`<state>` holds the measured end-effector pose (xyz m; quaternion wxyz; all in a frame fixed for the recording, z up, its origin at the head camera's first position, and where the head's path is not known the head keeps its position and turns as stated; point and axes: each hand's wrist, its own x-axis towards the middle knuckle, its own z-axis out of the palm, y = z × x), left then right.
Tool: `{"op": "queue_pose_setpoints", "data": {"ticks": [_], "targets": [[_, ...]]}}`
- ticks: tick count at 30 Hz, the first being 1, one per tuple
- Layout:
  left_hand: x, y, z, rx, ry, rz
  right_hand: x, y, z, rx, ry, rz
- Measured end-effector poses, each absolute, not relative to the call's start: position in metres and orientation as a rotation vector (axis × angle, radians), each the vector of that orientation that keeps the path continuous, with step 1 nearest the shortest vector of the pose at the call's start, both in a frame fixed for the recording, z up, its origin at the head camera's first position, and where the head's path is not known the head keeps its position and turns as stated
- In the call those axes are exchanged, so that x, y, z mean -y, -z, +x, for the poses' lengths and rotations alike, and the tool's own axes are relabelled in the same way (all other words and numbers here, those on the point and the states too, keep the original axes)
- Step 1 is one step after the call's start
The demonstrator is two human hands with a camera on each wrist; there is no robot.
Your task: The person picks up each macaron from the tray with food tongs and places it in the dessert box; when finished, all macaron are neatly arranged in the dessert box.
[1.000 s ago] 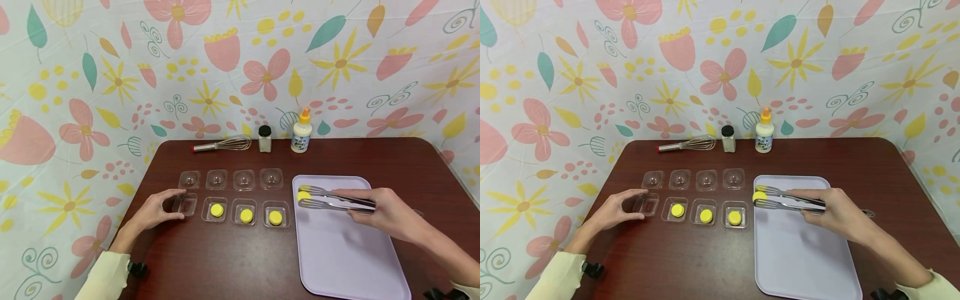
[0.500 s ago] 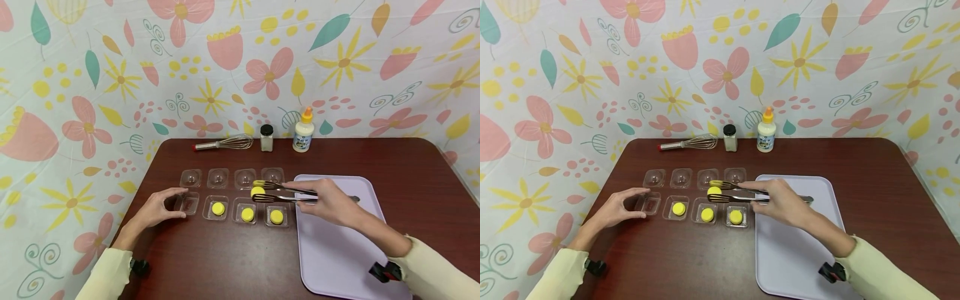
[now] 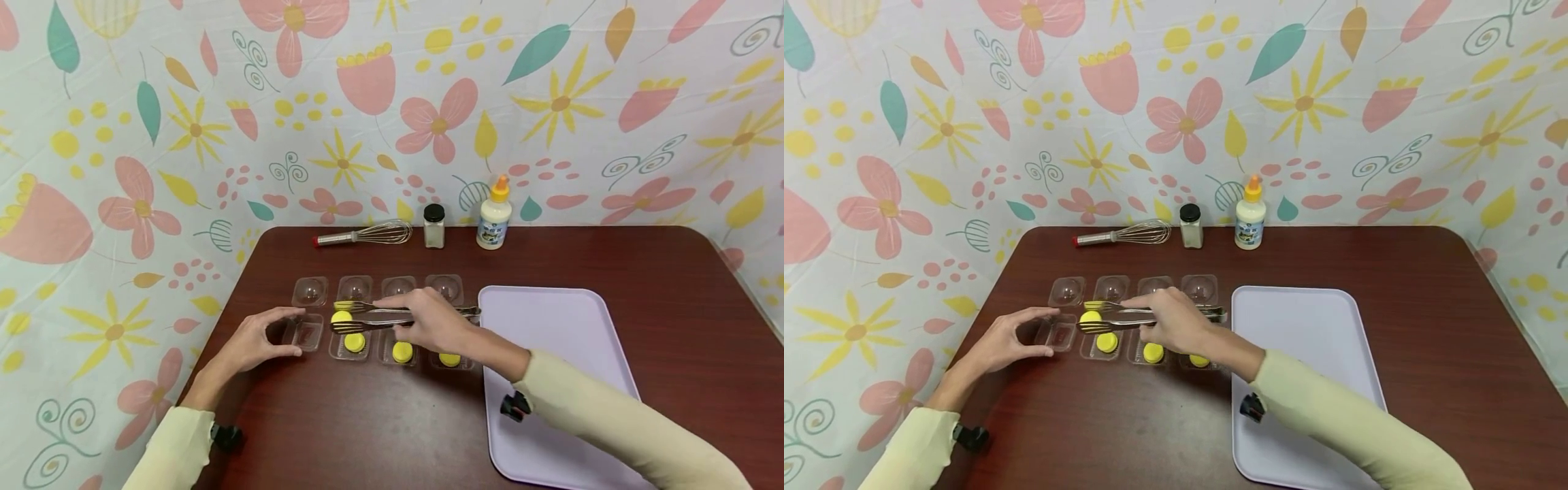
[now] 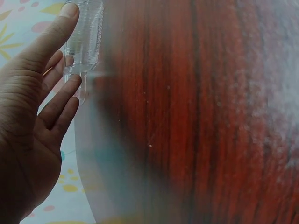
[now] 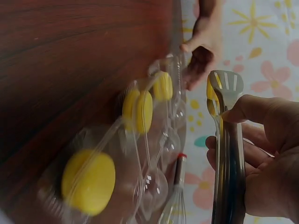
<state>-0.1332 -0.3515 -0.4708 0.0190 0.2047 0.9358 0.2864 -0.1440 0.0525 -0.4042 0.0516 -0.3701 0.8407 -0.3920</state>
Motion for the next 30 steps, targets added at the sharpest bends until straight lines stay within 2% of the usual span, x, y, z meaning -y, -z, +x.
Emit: {"op": "queue_pose_setpoints", "data": {"ticks": [16,30], "targets": [[0.351,0.472,-0.136,-2.944,-0.857,0.639,0.028,0.414,-0.165,-2.599,1.021,-1.069],[0.351,0.474,-0.135,-2.950,-0.860,0.597,0.046,0.421,-0.168,-2.612,0.879,-1.046]]}}
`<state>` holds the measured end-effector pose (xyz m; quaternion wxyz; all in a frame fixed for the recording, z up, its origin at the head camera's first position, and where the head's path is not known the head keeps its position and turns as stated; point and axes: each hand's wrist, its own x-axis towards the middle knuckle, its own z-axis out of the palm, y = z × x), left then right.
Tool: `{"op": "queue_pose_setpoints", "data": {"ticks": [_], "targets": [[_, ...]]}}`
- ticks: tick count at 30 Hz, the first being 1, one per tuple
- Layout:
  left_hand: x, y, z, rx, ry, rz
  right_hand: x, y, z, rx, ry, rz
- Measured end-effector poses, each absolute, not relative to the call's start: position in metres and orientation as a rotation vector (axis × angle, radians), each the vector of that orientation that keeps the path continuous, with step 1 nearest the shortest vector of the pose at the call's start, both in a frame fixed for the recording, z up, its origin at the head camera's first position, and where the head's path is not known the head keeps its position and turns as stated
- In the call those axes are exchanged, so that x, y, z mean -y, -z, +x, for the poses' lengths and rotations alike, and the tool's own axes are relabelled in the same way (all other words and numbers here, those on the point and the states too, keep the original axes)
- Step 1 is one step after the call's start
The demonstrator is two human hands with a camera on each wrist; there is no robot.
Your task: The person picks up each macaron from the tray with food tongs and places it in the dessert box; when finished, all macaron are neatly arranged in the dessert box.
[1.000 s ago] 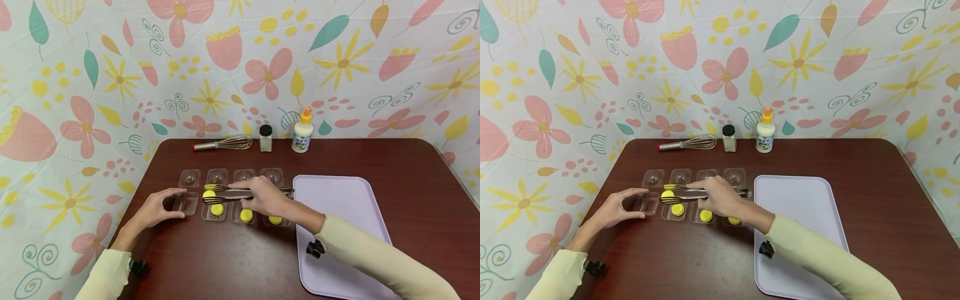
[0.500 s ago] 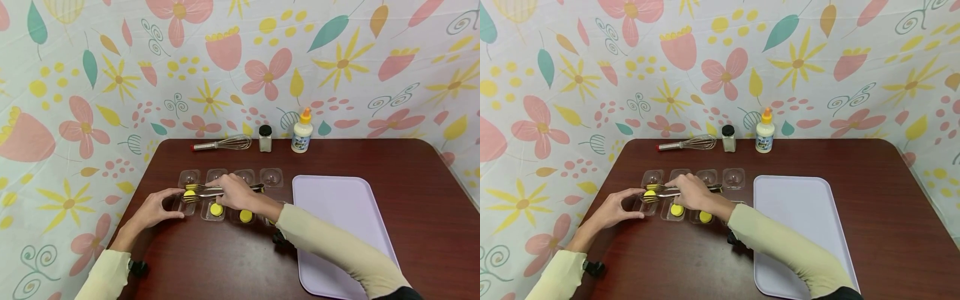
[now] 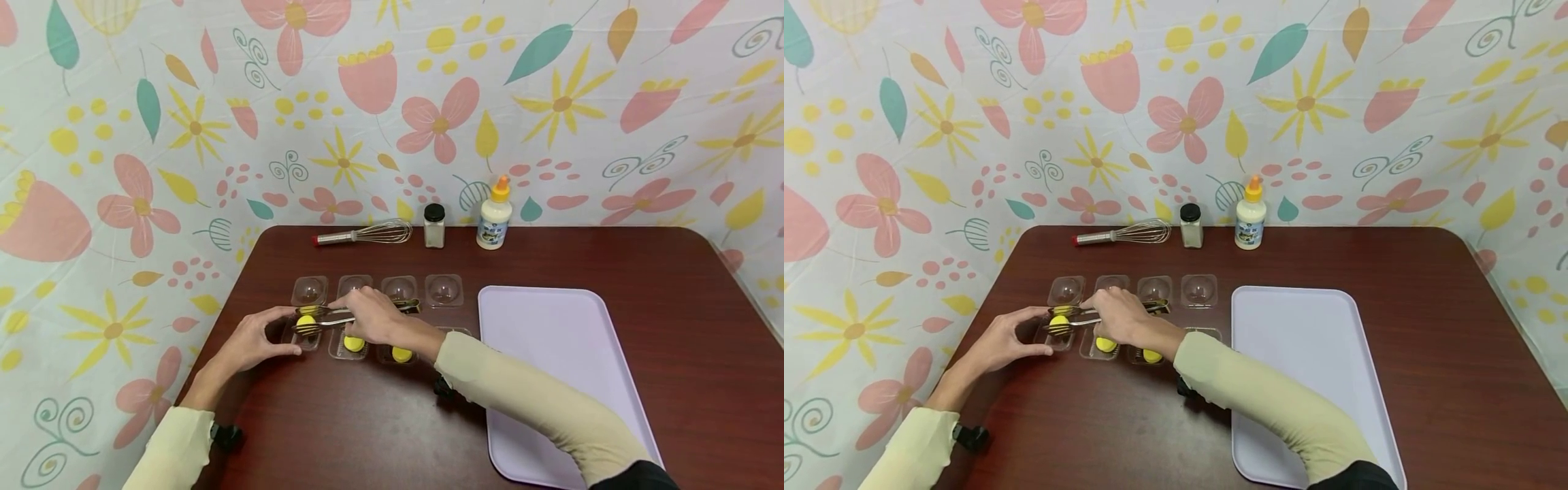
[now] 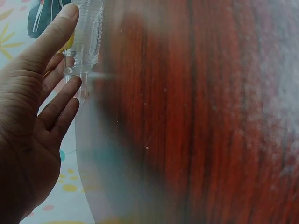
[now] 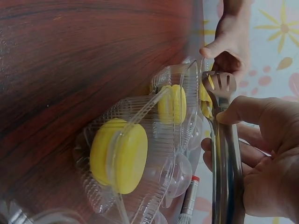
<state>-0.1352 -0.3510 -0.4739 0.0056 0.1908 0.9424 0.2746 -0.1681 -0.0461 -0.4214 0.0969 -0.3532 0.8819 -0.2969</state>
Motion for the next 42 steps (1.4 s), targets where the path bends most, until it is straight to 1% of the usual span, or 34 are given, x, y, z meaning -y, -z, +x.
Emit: {"op": "queue_pose_setpoints", "data": {"ticks": [12,20,26,35,42], "targets": [[0.351,0.474,-0.136,-2.950,-0.859,0.596,0.046,0.420,-0.167,-2.593,0.880,-1.069],[0.350,0.472,-0.135,-2.927,-0.862,0.583,0.025,0.404,-0.168,-2.591,0.985,-1.060],[0.350,0.471,-0.134,-2.925,-0.864,0.595,-0.009,0.393,-0.171,-2.663,1.071,-1.048],[0.350,0.470,-0.133,-2.917,-0.867,0.607,-0.079,0.389,-0.171,-2.775,1.172,-0.906],[0.348,0.470,-0.132,-2.916,-0.854,0.613,-0.154,0.391,-0.152,-2.936,1.195,-0.733]]}}
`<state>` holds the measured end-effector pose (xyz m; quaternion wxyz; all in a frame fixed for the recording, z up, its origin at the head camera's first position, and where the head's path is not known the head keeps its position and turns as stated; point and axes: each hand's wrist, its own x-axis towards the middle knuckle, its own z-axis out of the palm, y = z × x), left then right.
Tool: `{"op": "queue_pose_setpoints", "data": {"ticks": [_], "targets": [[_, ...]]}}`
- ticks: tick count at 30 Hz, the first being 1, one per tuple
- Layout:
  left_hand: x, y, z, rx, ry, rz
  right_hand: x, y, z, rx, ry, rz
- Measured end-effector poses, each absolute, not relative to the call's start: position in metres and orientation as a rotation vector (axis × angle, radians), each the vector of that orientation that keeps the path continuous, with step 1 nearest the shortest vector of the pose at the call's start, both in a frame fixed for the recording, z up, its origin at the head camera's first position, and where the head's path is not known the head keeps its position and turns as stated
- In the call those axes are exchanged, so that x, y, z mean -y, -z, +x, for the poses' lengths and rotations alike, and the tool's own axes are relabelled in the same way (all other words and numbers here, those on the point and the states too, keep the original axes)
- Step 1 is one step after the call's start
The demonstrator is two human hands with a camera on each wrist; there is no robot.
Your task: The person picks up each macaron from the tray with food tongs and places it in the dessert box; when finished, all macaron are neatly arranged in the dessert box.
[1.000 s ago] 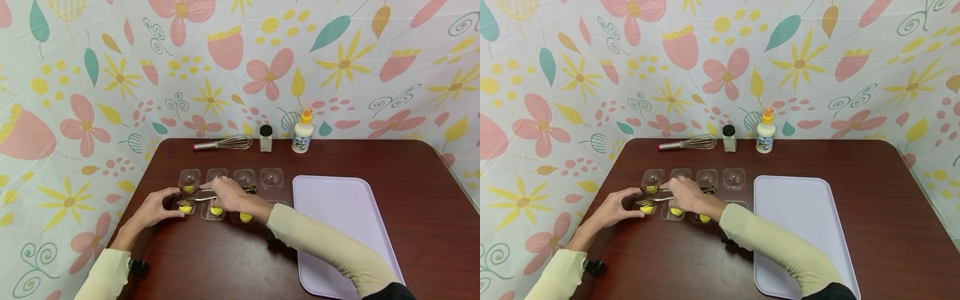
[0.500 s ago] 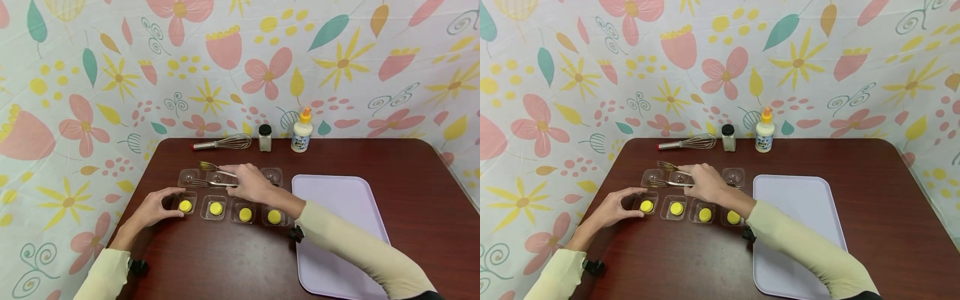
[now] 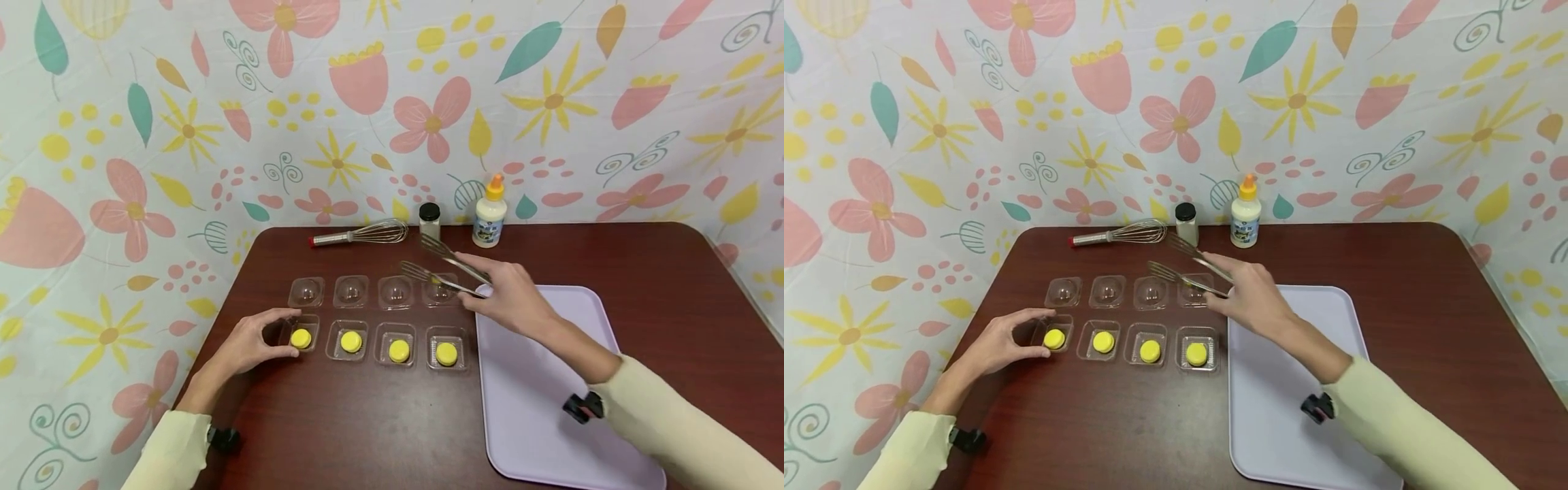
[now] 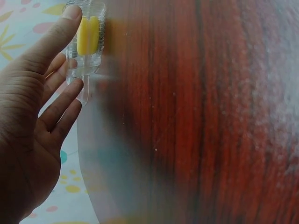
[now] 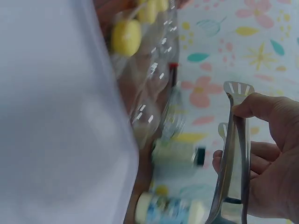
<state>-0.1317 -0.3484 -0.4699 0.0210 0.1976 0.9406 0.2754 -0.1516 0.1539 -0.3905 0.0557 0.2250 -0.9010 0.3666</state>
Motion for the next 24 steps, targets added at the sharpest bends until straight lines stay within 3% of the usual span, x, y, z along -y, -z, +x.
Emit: {"op": "queue_pose_setpoints", "data": {"ticks": [9,24], "targets": [[0.348,0.468,-0.131,-2.909,-0.854,0.610,-0.239,0.404,-0.123,2.672,-0.906,0.513],[0.348,0.467,-0.129,-2.920,-0.842,0.612,-0.350,0.427,-0.094,2.786,-0.734,-0.024]]}}
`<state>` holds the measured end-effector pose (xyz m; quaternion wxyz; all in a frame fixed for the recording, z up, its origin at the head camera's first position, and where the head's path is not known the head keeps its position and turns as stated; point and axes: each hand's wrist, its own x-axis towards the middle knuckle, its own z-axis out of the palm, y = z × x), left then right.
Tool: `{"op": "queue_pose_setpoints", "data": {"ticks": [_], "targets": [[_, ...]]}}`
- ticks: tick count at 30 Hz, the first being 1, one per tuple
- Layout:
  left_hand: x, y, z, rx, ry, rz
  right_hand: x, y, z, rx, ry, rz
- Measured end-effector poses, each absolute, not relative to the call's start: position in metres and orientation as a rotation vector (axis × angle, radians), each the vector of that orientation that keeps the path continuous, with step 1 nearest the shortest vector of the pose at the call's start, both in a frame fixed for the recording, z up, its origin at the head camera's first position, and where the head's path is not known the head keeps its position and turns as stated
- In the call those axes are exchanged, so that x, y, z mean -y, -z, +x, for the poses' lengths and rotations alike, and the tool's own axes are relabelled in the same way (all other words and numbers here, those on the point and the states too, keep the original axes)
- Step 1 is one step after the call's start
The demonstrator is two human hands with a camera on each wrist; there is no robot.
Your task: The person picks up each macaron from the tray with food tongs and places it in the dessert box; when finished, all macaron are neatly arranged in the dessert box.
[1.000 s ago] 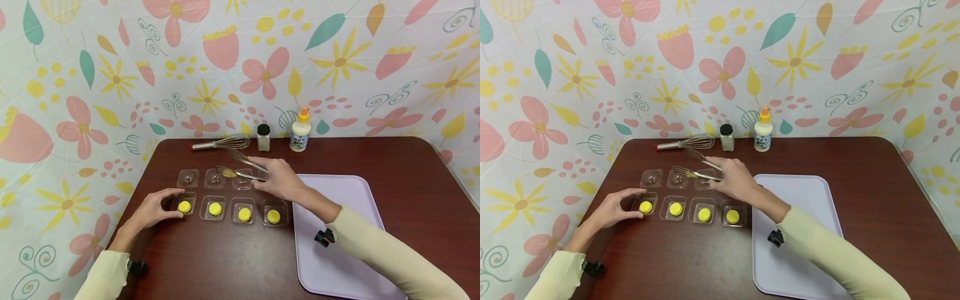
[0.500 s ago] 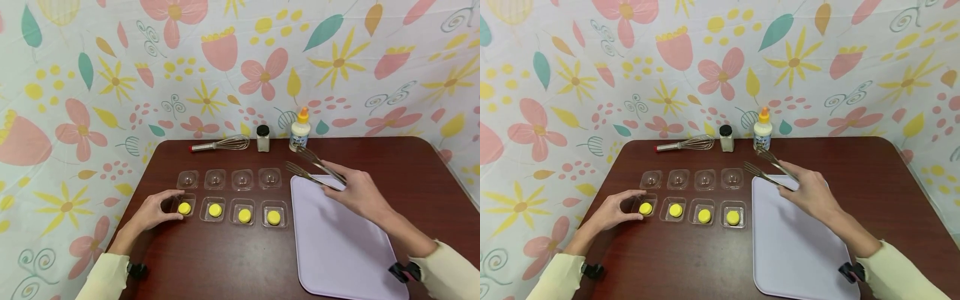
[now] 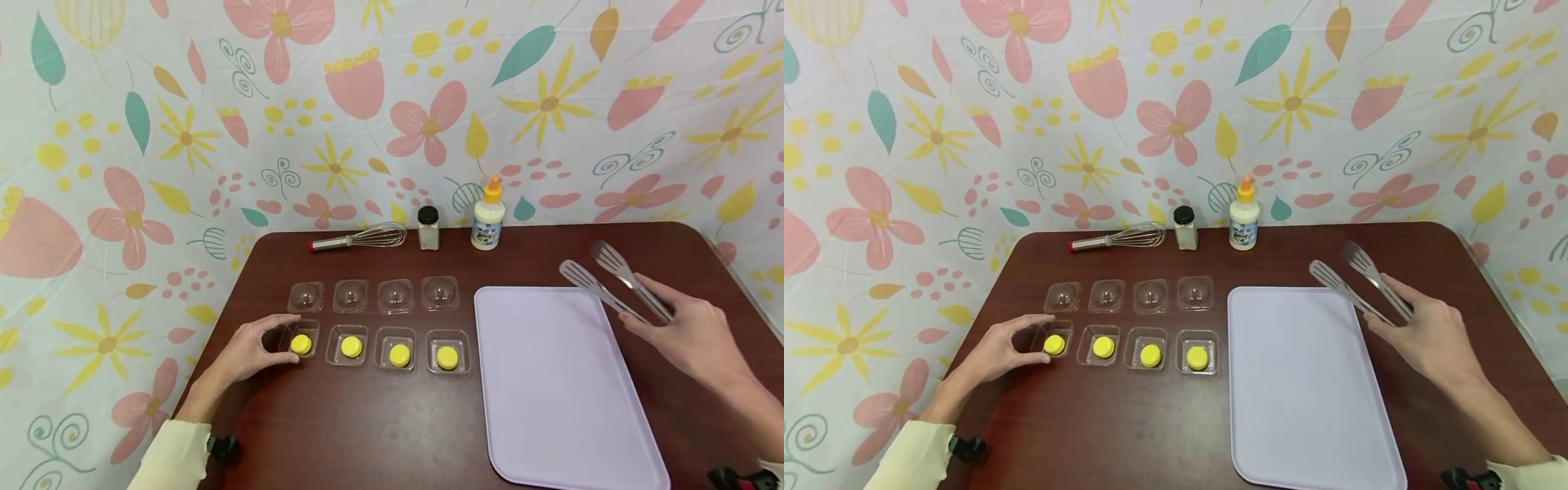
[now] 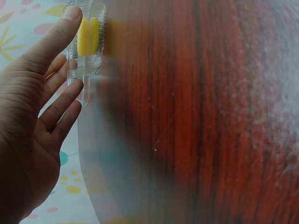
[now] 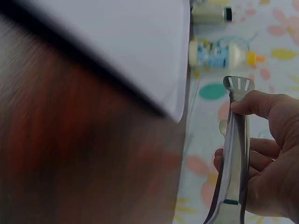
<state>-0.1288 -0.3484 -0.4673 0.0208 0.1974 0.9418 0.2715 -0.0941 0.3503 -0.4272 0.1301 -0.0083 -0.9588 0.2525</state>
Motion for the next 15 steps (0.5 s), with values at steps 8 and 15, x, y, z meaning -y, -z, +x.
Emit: {"op": "queue_pose_setpoints", "data": {"ticks": [8,15], "targets": [[0.350,0.470,-0.129,-2.930,-0.844,0.613,-0.385,0.447,-0.083,2.834,-0.725,-0.165],[0.349,0.471,-0.129,-2.933,-0.849,0.617,-0.407,0.460,-0.077,2.848,-0.727,-0.242]]}}
